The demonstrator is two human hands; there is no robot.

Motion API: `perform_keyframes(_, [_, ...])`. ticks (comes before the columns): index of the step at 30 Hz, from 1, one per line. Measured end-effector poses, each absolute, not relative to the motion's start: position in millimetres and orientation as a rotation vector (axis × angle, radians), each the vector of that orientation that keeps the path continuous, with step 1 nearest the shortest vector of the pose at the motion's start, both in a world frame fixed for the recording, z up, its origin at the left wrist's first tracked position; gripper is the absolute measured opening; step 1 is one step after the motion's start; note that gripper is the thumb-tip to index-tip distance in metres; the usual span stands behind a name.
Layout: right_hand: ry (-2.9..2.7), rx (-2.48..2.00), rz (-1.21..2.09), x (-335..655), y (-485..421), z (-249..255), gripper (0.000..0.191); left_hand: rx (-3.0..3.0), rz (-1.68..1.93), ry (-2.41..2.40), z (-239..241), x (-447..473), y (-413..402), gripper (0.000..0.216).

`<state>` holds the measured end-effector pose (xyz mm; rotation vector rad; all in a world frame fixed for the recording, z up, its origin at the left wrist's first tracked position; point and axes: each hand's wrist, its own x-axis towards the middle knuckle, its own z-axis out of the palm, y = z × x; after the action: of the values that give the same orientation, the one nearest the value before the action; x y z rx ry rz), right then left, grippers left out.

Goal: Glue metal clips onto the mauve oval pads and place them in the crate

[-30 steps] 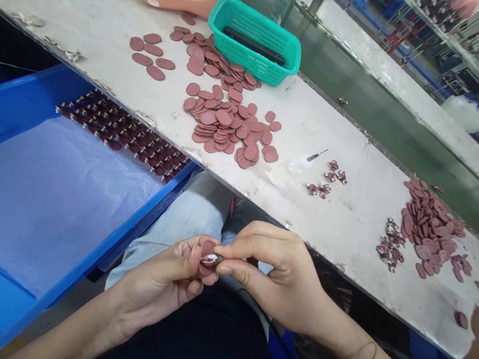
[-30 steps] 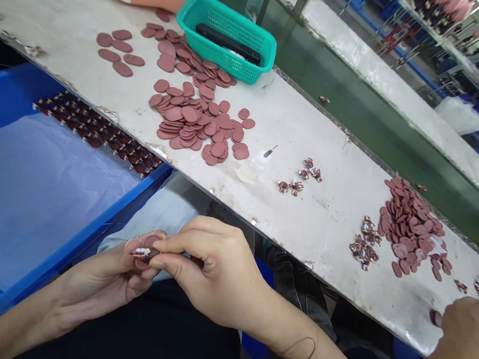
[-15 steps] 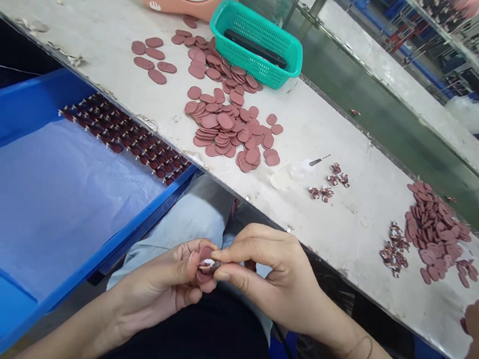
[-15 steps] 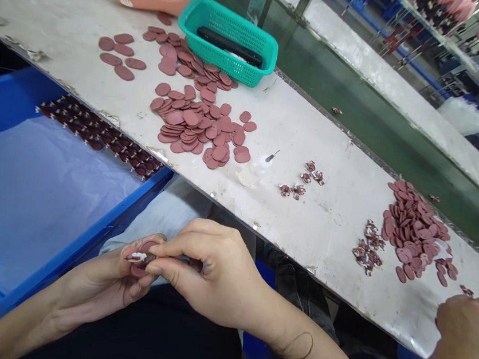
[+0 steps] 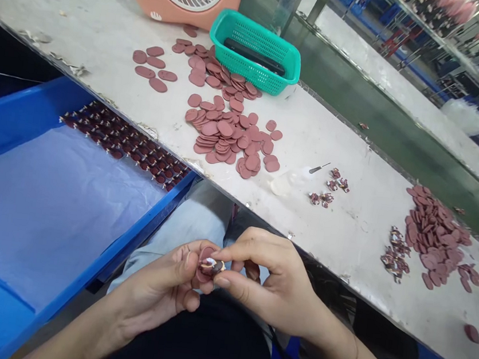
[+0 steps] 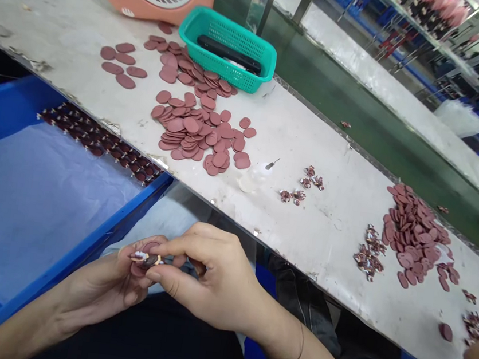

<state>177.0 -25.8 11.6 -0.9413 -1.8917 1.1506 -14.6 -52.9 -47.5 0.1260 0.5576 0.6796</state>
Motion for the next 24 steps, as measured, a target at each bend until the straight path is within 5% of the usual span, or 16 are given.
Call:
perform_keyframes(6, [-1.869,-0.962,0.95,165.9,-23.2,4.2,0.012,0.234,0.737,0.703,-47.7,-21.5,-40.6,0.065])
perform_keyframes(14, [-1.952,-0.934,0.082,118.4,-8.2,-41.7,0.02,0.476,1.392,1.265,-46.8,-29.4,-37.5,0.032])
perform_keyframes(24, [-2.101,-0.799,0.143,65.7,12.6,-67.4,0.015,0.583,1.372,1.607,-68.2,-74.6,-19.8,0.036])
